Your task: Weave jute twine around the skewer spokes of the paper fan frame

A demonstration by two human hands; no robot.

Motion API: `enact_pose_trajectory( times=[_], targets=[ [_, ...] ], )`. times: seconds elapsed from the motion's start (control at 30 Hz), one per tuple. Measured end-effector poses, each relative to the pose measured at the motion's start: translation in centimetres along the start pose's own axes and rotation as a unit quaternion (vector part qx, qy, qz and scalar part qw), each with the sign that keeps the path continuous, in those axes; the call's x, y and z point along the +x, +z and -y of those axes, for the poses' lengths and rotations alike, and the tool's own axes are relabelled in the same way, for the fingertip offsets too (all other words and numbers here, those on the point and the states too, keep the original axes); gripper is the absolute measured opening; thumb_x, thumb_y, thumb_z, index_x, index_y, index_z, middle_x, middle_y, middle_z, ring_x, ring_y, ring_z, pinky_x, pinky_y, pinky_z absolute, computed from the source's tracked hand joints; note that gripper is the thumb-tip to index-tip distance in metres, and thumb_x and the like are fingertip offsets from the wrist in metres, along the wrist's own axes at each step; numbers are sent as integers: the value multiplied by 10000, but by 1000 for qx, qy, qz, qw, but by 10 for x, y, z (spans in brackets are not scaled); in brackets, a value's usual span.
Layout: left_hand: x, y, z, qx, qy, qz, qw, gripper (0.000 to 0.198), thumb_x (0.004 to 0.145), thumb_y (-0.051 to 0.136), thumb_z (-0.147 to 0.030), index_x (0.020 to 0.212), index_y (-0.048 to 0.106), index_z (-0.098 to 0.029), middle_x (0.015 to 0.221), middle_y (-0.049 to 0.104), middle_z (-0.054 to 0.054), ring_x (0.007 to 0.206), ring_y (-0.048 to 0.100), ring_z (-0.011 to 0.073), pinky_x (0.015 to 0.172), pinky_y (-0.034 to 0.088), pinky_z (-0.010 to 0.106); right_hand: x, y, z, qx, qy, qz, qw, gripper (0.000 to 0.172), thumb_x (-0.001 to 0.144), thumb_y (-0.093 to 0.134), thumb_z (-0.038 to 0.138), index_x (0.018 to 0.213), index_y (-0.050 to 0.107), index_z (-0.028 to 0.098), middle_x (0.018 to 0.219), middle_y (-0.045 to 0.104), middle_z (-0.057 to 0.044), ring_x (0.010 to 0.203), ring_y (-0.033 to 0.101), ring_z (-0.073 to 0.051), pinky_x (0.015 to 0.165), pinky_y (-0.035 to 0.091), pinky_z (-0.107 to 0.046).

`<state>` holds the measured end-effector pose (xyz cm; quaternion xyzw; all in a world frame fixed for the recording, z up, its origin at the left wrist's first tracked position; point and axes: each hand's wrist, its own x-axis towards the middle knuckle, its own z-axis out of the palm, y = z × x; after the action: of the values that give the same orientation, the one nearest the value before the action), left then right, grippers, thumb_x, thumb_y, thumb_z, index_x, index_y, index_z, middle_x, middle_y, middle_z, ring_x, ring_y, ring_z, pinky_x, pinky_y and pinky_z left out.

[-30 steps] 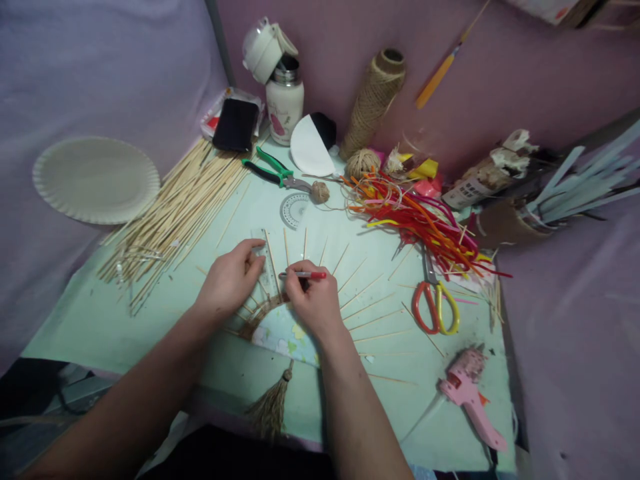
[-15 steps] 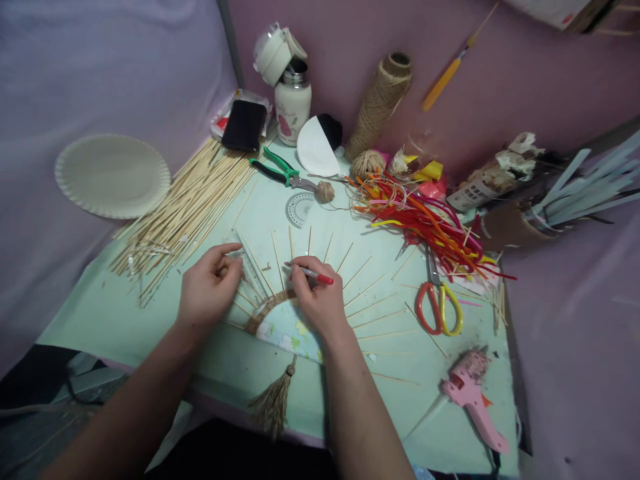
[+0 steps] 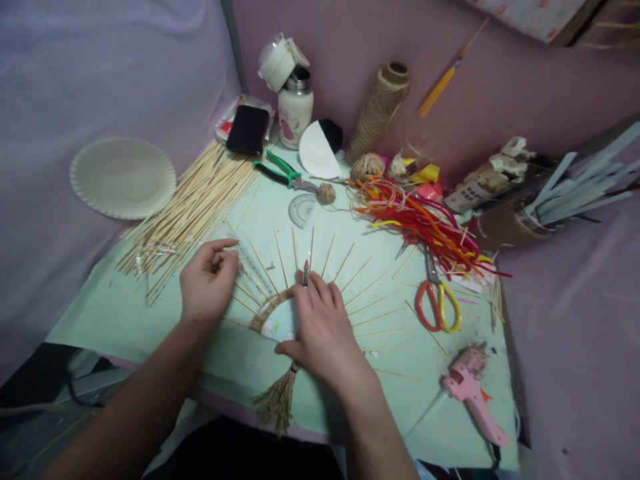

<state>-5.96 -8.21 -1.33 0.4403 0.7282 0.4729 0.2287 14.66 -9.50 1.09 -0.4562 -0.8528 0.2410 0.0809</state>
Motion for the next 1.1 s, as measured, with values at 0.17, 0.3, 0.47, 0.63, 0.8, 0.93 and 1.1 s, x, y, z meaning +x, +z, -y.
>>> enact_pose_trajectory(
  times=[0.17, 0.3, 0.47, 0.63, 0.8, 0.93, 1.1],
  targets=[
    [2, 0, -7, 15, -1, 19, 1000, 248, 855, 523, -306, 1033, 646, -184, 681, 647, -7, 643, 624, 137, 627, 475, 241, 7, 2, 2, -20, 8, -26, 999, 537, 687, 719, 314, 1166, 502, 202, 1322, 541, -171, 1282, 455, -364, 1050, 375, -571],
    [7, -1, -15, 37, 9, 43, 998, 252, 856, 511, -289, 1051, 644, -200, 688, 649, -12, 646, 620, 143, 634, 469, 248, 14, 8, 5, -40, 36, -81, 995, 487, 711, 652, 314, 1154, 506, 175, 1205, 572, -184, 1161, 518, -356, 995, 406, -562],
    [16, 0, -28, 96, 34, 63, 993, 252, 851, 507, -280, 1033, 665, -209, 658, 631, -26, 626, 593, 144, 654, 445, 258, 10, 13, 6, -60, 58, -91, 992, 515, 725, 642, 331, 1184, 495, 150, 1159, 575, -185, 1117, 528, -356, 981, 410, -552],
    [23, 11, -33, 123, 53, 114, 984, 271, 840, 496, -246, 1045, 669, -205, 668, 648, -16, 663, 608, 164, 683, 438, 280, 6, 15, 5, -65, 81, -110, 988, 493, 727, 654, 344, 1155, 498, 154, 1112, 595, -175, 1081, 546, -355, 953, 424, -543],
    [27, 24, -31, 138, 58, 132, 980, 285, 838, 480, -219, 1048, 671, -199, 666, 650, -10, 668, 602, 174, 681, 425, 290, 1, 7, 1, -24, 73, -104, 992, 658, 699, 745, 336, 1265, 447, 182, 1293, 573, -180, 1213, 509, -389, 998, 394, -576],
    [31, 26, -26, 127, 52, 99, 986, 273, 835, 493, -236, 1031, 680, -200, 680, 666, -6, 677, 612, 174, 712, 431, 293, 4, -13, -3, 82, 65, -127, 986, 584, 789, 688, 284, 1310, 435, 215, 1335, 582, -150, 1222, 547, -334, 1013, 410, -540],
    [31, 26, -19, 122, 43, 91, 987, 269, 841, 499, -265, 1022, 685, -195, 677, 675, -3, 667, 618, 173, 704, 438, 289, 31, -22, -6, 312, 127, -230, 913, 172, 965, 469, 370, 1017, 564, 237, 997, 720, -63, 903, 691, -200, 751, 535, -322]
  ],
)
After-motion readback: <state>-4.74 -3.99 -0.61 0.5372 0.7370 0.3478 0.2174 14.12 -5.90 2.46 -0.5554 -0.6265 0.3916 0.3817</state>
